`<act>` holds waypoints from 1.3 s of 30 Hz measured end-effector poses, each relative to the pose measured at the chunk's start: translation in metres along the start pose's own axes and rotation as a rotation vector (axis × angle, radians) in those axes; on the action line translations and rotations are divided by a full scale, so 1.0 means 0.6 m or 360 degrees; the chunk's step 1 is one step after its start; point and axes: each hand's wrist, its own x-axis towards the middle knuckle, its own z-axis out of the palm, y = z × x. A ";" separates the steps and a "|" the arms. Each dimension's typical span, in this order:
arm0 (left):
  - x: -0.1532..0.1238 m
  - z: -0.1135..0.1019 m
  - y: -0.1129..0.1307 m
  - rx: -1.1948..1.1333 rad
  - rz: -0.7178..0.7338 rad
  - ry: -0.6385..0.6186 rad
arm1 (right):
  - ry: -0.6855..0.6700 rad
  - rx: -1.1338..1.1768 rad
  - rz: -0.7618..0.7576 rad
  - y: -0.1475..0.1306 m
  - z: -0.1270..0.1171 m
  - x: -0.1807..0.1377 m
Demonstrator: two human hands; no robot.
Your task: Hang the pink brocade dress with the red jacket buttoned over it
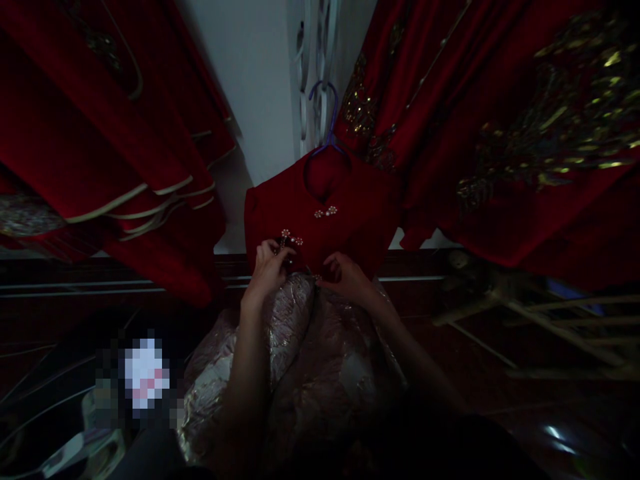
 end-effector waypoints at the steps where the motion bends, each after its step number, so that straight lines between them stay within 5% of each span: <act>1: 0.000 0.006 -0.001 0.0053 0.0001 0.0024 | -0.0003 -0.0040 0.0015 0.003 0.009 -0.001; 7: 0.005 0.027 -0.012 0.0046 -0.0024 0.0225 | 0.0044 -0.0192 0.0146 0.014 0.050 -0.001; 13: 0.006 0.009 -0.006 -0.0049 -0.0077 0.0356 | 0.0061 -0.0097 0.0044 0.024 0.042 0.008; 19: 0.007 -0.010 -0.007 -0.0250 -0.0010 0.0222 | -0.0146 0.0243 0.0060 0.024 0.021 0.011; 31: 0.001 -0.005 -0.009 0.0058 -0.0004 0.0121 | -0.0163 0.1224 0.0366 -0.019 0.018 0.038; 35: 0.003 -0.013 -0.003 0.0016 -0.0002 0.0182 | -0.0131 0.1286 0.0412 -0.027 0.032 0.062; 39: 0.006 -0.016 -0.002 -0.0208 -0.0031 0.0035 | -0.0074 0.1278 0.0369 -0.024 0.065 0.091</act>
